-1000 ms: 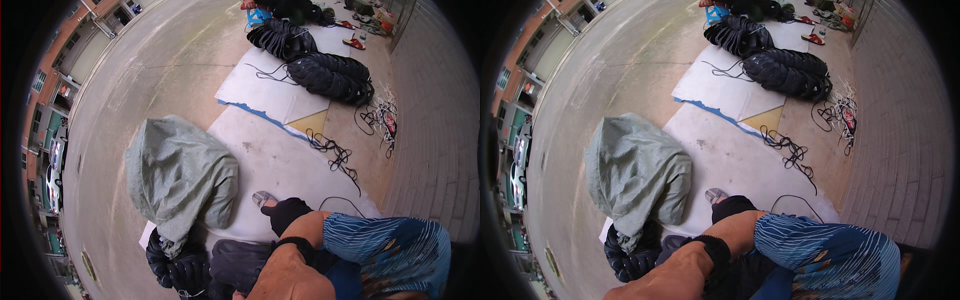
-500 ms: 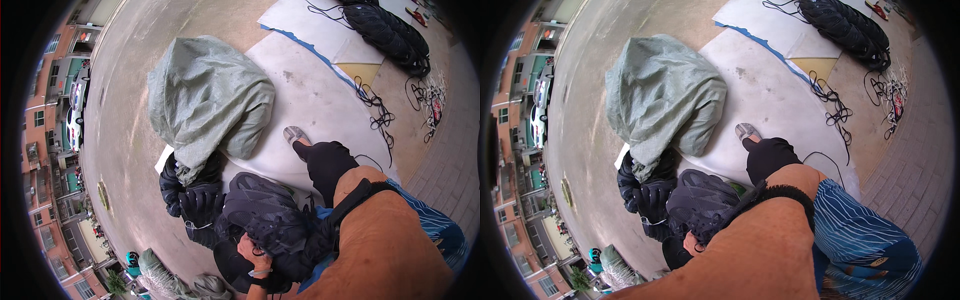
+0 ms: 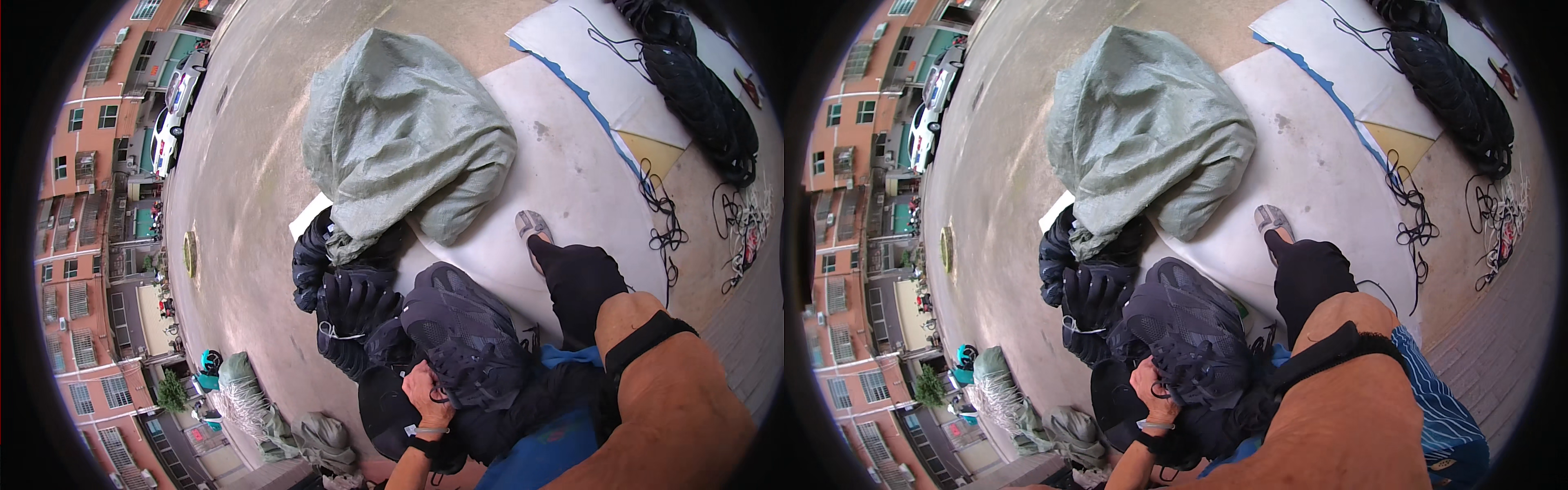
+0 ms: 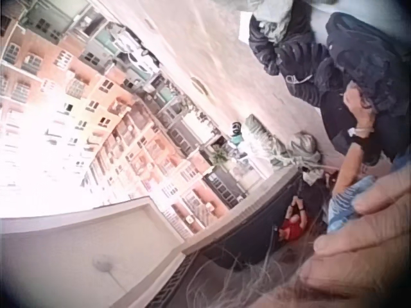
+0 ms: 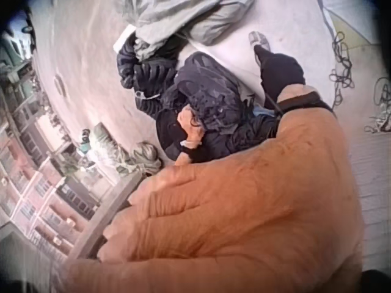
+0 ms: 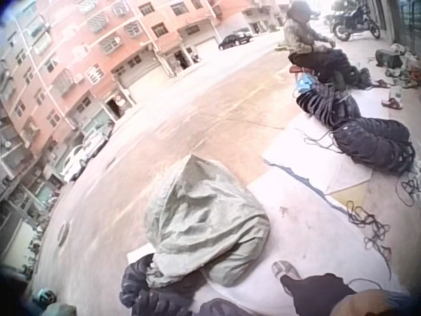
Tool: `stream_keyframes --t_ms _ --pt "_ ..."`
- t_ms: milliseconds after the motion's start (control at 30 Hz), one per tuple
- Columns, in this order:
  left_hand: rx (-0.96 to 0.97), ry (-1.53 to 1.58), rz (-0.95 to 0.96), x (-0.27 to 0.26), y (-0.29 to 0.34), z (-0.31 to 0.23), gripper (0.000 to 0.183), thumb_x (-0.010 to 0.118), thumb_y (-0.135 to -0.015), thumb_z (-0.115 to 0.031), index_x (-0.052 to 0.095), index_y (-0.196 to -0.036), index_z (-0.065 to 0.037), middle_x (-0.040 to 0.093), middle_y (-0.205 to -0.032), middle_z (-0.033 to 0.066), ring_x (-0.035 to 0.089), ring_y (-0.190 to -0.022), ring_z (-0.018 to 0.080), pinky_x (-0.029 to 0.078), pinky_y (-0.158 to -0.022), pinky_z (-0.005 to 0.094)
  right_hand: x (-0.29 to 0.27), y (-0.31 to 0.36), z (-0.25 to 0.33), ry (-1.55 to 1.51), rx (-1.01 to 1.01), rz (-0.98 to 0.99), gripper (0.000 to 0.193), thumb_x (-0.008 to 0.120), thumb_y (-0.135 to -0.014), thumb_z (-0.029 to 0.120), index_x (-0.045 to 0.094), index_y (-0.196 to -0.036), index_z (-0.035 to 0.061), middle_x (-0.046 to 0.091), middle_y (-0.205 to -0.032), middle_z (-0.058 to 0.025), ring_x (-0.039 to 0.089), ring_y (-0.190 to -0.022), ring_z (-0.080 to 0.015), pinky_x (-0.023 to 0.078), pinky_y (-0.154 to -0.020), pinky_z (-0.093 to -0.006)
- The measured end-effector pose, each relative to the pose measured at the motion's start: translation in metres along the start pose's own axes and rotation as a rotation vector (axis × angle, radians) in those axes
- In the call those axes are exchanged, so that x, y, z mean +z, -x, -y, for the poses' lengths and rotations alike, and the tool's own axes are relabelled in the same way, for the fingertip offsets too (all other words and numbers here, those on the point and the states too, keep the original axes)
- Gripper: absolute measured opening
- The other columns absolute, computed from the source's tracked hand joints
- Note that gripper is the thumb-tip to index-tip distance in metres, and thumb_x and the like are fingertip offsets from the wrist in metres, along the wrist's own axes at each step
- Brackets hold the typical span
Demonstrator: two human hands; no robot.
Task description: Threading laces through the eyelets of black athletic shoes.
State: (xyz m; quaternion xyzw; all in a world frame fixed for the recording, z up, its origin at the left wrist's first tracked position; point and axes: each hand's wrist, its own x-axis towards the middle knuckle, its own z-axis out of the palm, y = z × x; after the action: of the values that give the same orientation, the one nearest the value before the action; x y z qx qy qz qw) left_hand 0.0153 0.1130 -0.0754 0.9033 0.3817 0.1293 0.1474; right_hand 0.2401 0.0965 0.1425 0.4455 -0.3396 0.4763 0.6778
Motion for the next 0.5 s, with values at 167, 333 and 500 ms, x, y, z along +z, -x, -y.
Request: stream_keyframes --t_ms 167,333,500 --pt "-0.036 0.012 0.045 -0.008 -0.001 -0.004 0.014 0.058 -0.075 -0.01 0.052 -0.085 -0.001 0.061 -0.099 0.0178 0.058 -0.103 0.0363 0.038 -0.09 0.0462 0.004 -0.003 -0.007 -0.027 0.071 -0.04 0.075 0.049 -0.093 0.052 0.038 -0.139 -0.0062 0.053 -0.131 -0.022 0.055 -0.117 -0.027 0.043 -0.1 -0.038" --pt "-0.026 0.024 0.015 -0.007 -0.004 -0.004 0.011 0.055 -0.072 -0.005 0.05 -0.081 -0.002 0.061 -0.098 0.0175 0.058 -0.104 0.0359 0.038 -0.089 0.0459 0.008 -0.009 -0.007 -0.044 0.182 -0.055 0.074 0.047 -0.094 0.052 0.039 -0.139 -0.0056 0.054 -0.13 -0.0218 0.055 -0.116 -0.0275 0.043 -0.099 -0.0387" --pt "-0.019 0.021 -0.003 -0.013 0.003 -0.006 0.01 0.055 -0.073 -0.007 0.051 -0.081 -0.003 0.061 -0.099 0.0173 0.058 -0.103 0.0357 0.038 -0.088 0.0464 0.015 -0.018 -0.004 -0.008 0.289 -0.035 0.072 0.045 -0.095 0.053 0.04 -0.138 -0.0049 0.054 -0.129 -0.0216 0.056 -0.115 -0.0281 0.044 -0.099 -0.0395"
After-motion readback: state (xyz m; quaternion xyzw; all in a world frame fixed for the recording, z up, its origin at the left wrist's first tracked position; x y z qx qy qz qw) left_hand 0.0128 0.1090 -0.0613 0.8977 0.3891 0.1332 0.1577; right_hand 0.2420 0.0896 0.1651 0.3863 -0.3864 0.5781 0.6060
